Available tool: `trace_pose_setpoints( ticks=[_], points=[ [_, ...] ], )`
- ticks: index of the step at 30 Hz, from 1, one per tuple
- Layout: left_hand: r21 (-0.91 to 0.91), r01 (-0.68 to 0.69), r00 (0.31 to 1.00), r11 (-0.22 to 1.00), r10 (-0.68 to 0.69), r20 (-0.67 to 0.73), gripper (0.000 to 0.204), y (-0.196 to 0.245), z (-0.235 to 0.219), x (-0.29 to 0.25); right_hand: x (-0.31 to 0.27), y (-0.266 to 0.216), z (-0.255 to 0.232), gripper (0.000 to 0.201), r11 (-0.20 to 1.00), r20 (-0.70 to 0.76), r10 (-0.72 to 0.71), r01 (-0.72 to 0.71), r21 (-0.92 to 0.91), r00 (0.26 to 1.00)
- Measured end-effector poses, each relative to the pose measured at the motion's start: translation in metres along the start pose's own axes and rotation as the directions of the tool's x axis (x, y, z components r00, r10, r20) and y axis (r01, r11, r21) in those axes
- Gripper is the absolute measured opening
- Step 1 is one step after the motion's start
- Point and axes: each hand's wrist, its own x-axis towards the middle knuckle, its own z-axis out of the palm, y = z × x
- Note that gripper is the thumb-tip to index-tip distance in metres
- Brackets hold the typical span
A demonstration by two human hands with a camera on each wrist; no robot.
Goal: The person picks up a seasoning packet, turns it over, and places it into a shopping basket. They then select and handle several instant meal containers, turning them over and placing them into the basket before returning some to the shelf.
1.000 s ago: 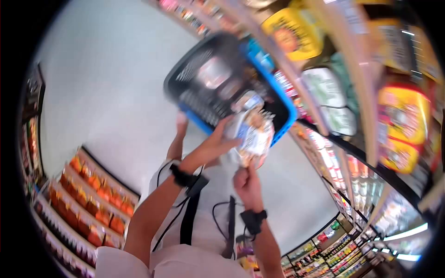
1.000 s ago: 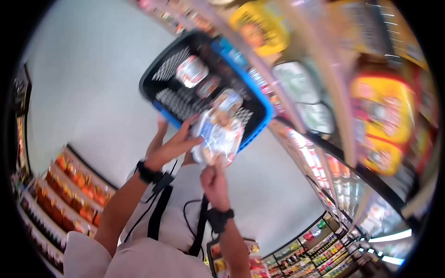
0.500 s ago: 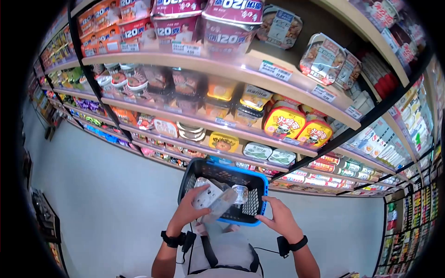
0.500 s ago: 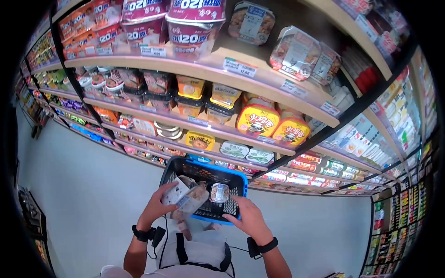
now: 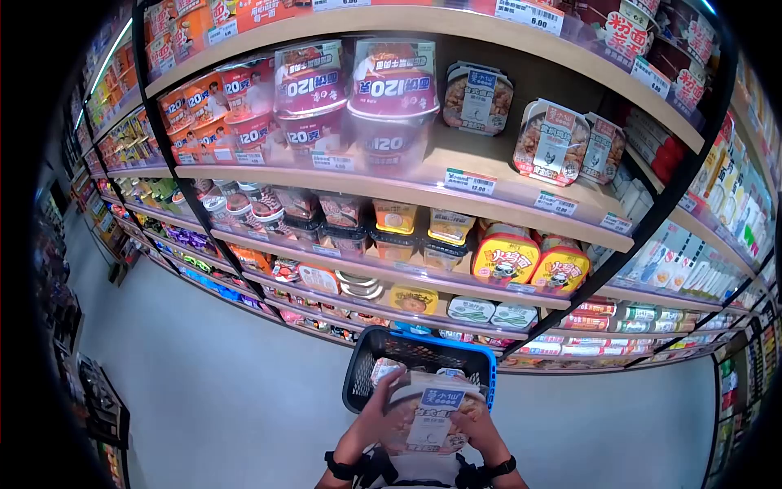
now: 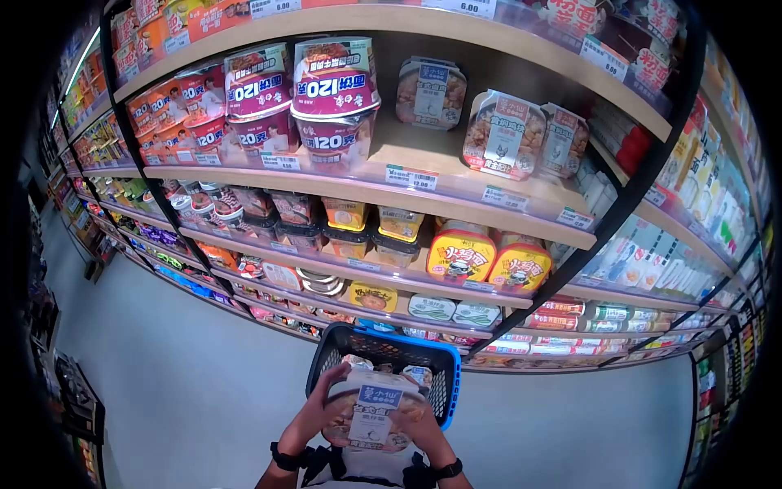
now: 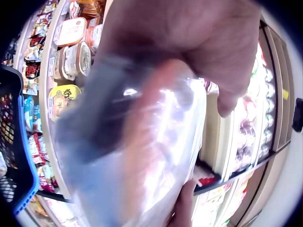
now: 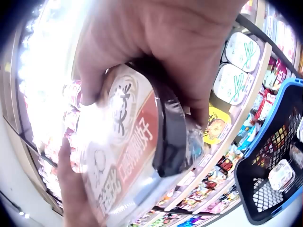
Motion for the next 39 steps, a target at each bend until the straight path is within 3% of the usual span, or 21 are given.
trace_pose_setpoints(
  ticks=[1,6,10,13,15,17,18,20,22,26,28,29,30,31,32,33,34,35,36,37,39],
  points=[
    [0.150,0.033,0.999,0.988,-0.038,0.032,0.073,0.005,0.005,0.000,0.000,-0.001,-0.001,0.067,0.995,-0.045,-0.015,0.019,0.094,0.999],
    [-0.009,0.163,0.986,0.987,-0.164,-0.024,0.072,0.010,0.029,0.013,0.002,-0.011,-0.018,0.046,0.994,-0.093,-0.011,0.021,0.106,0.996],
    [0.043,0.132,0.990,0.990,-0.129,-0.065,0.066,-0.004,0.044,0.027,0.004,-0.009,-0.039,0.039,0.987,-0.110,0.103,-0.087,0.135,0.989],
    [0.120,0.041,0.998,0.992,-0.034,-0.053,0.068,-0.021,0.055,0.034,0.002,-0.013,-0.060,0.040,0.975,-0.142,0.130,-0.153,-0.164,0.981],
    [0.106,0.078,0.996,0.991,-0.074,-0.043,0.069,-0.023,0.065,0.034,0.007,0.007,-0.089,0.040,0.949,-0.117,0.211,-0.232,-0.211,0.970],
    [0.291,0.126,0.991,0.948,-0.107,-0.081,0.068,-0.042,0.067,0.036,0.002,-0.002,-0.095,0.042,0.946,-0.070,0.233,-0.243,-0.215,0.970],
    [0.307,0.198,0.979,0.931,-0.175,-0.101,0.068,-0.034,0.073,0.036,-0.006,0.004,-0.101,0.031,0.822,-0.088,-0.051,-0.008,-0.570,0.995],
    [0.324,0.347,0.937,0.880,-0.314,-0.153,0.068,-0.014,0.090,0.032,-0.011,-0.011,-0.101,0.028,0.875,-0.092,0.102,-0.134,-0.465,0.990],
    [0.396,0.387,0.920,0.832,-0.325,-0.217,0.068,-0.021,0.098,0.030,-0.010,-0.009,-0.109,0.026,0.881,-0.089,0.231,-0.247,-0.403,0.969],
    [0.460,0.453,0.890,0.764,-0.353,-0.289,0.066,-0.013,0.109,0.034,-0.001,0.016,-0.128,0.025,0.923,-0.038,0.156,-0.159,-0.350,0.987],
    [0.490,0.333,0.937,0.805,-0.224,-0.269,0.063,0.001,0.108,0.041,0.015,-0.009,-0.110,0.020,0.887,-0.059,0.018,-0.044,-0.459,0.998],
    [0.508,0.150,0.981,0.848,-0.063,-0.184,0.065,-0.012,0.088,0.049,0.023,-0.028,-0.103,0.018,0.858,-0.068,-0.047,0.006,-0.513,0.997],
    [0.465,0.133,0.980,0.875,-0.045,-0.195,0.064,0.021,0.091,0.062,0.037,-0.055,-0.097,0.042,0.932,0.049,0.046,-0.025,-0.361,0.998],
    [0.421,0.113,0.978,0.900,-0.027,-0.205,0.062,0.055,0.093,0.074,0.055,-0.061,-0.100,0.039,0.920,0.090,-0.176,0.196,-0.340,0.980],
    [0.555,-0.059,0.972,0.830,0.174,-0.156,0.060,0.072,0.084,0.091,0.062,-0.110,-0.079,0.032,0.862,0.078,-0.256,0.264,-0.433,0.963],
    [0.530,-0.250,0.925,0.810,0.361,-0.116,0.058,0.105,0.088,0.107,0.072,-0.145,-0.060,0.029,0.888,0.113,-0.391,0.407,-0.215,0.913],
    [0.533,-0.335,0.886,0.777,0.452,-0.103,0.057,0.139,0.090,0.119,0.083,-0.175,-0.049,0.027,0.763,0.122,-0.513,0.516,-0.389,0.850],
    [0.507,-0.471,0.805,0.722,0.586,-0.087,0.056,0.166,0.091,0.135,0.085,-0.219,-0.034,0.027,0.529,0.235,-0.642,0.643,-0.554,0.730],
    [0.529,-0.533,0.740,0.661,0.667,-0.088,0.055,0.189,0.089,0.151,0.078,-0.254,-0.003,0.031,0.601,0.126,-0.675,0.641,-0.478,0.727],
    [0.611,-0.674,0.538,0.415,0.842,0.022,0.054,0.209,0.081,0.175,0.097,-0.270,0.007,0.034,0.497,0.109,-0.807,0.768,-0.404,0.580],
    [0.470,-0.726,0.571,0.502,0.821,0.004,0.051,0.253,0.084,0.193,0.112,-0.310,0.023,0.038,0.410,0.203,-0.828,0.811,-0.418,0.522]
  ],
)
